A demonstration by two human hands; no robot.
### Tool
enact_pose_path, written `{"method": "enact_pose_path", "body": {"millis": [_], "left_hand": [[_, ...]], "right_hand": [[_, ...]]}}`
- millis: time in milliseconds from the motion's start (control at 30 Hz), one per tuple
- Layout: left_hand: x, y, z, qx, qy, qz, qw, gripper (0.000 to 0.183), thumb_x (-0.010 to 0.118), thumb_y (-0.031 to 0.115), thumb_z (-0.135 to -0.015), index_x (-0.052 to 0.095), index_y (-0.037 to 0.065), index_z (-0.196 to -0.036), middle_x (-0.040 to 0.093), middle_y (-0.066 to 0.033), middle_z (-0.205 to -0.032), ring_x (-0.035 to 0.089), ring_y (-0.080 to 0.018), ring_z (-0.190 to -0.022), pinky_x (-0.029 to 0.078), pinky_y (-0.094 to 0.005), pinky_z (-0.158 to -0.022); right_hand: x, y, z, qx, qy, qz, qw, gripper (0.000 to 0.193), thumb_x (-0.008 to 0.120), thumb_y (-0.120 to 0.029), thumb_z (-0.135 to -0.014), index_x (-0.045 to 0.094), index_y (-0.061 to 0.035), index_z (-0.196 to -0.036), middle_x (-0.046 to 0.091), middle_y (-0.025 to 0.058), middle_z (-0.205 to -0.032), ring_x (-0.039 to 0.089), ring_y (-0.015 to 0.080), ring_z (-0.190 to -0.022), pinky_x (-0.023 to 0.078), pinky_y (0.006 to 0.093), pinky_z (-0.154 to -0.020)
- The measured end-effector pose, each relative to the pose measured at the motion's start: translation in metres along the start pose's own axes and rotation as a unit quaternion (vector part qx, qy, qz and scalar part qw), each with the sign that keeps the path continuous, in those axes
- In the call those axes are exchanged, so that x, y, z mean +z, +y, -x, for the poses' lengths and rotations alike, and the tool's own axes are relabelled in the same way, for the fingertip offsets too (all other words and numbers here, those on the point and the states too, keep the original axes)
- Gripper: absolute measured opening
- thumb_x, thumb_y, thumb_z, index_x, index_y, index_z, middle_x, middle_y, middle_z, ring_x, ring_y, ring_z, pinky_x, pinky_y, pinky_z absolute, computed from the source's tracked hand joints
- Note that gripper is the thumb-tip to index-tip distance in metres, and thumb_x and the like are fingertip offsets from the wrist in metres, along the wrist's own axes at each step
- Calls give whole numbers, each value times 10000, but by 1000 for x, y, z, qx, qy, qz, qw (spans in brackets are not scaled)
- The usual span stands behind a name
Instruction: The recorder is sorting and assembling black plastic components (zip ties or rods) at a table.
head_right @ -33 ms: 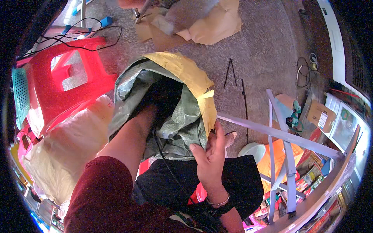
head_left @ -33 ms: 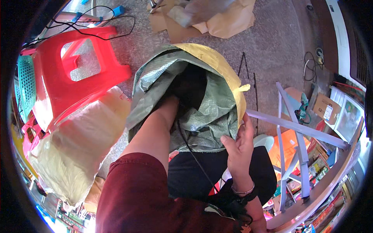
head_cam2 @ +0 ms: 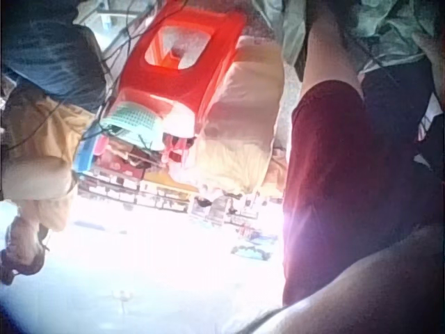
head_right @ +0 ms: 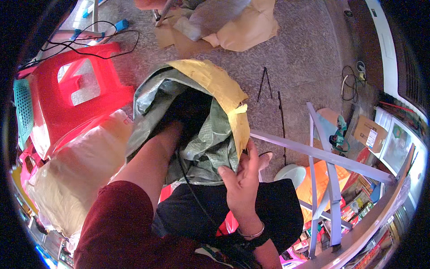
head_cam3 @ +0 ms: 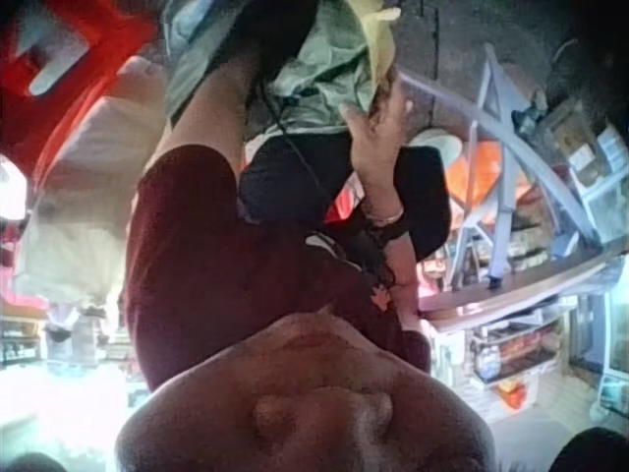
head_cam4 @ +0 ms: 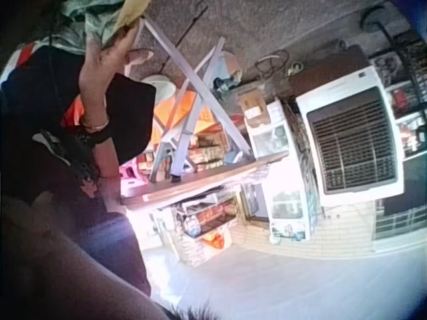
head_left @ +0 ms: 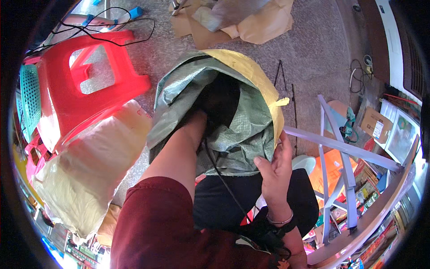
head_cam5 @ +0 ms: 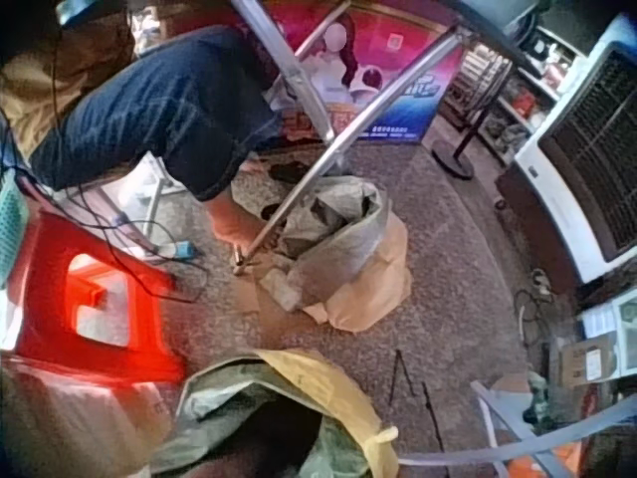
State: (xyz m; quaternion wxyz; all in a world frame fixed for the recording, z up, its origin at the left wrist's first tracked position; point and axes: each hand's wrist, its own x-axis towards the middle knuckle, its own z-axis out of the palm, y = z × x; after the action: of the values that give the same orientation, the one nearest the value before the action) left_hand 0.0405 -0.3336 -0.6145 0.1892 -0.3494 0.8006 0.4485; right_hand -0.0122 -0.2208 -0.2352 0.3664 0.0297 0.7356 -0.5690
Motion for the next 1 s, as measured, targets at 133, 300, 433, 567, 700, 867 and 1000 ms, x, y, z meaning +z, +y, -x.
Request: {"method": "enact_pose_path", "body": {"millis": [133,300,433,567,700,867,1000], "left_hand": [[10,3,1,-9,-24,10,1000,326,566,307,-850,666,78,-1060,645,-158,-1080,622,-301,-977,477,-387,-846],[15,7,-1,-16,-52,19,998,325,569,306,-848,667,79,-1059,646,-158,-1078,623,-300,-974,478,-387,-843],[14,9,-2,-24,-72,26,997,325,570,306,-847,667,80,-1058,646,-158,-1076,624,-299,-972,478,-387,-842],[13,8,-3,-35,-89,36,995,324,572,306,-846,668,80,-1058,647,-159,-1074,625,-297,-970,478,-387,-840],[10,4,-1,-49,-106,45,992,323,574,306,-845,669,81,-1057,647,-159,-1073,626,-296,-967,479,-386,-838],[-6,-4,4,-68,-121,48,989,322,577,305,-843,669,82,-1056,648,-159,-1070,627,-295,-965,479,-386,-836],[-25,-4,6,-72,-129,48,988,322,579,305,-842,670,82,-1056,648,-159,-1068,627,-294,-962,480,-386,-834]], "right_hand": [[-1,1,0,-4,1,-7,1000,758,535,89,-786,138,8,-1426,431,204,-1310,464,252,-1200,343,356,-1027],[-4,1,0,-20,10,6,1000,738,535,80,-791,146,17,-1415,456,208,-1282,484,248,-1180,368,351,-1008],[-8,-5,0,0,-10,-11,1000,704,534,75,-793,181,22,-1401,477,198,-1259,498,240,-1163,381,344,-996],[-11,-17,8,83,-76,-13,994,651,551,51,-799,245,32,-1374,499,172,-1242,514,219,-1151,393,324,-983],[-6,-26,20,65,-147,32,987,553,597,-22,-817,367,32,-1318,593,139,-1124,603,187,-1007,463,301,-887],[-5,-55,29,-5,-304,190,934,492,627,-141,-816,469,-9,-1263,645,158,-985,667,246,-864,510,328,-759],[4,-57,41,-19,-455,67,888,473,594,-139,-812,479,-25,-1256,637,173,-982,654,294,-874,501,355,-748]]}}
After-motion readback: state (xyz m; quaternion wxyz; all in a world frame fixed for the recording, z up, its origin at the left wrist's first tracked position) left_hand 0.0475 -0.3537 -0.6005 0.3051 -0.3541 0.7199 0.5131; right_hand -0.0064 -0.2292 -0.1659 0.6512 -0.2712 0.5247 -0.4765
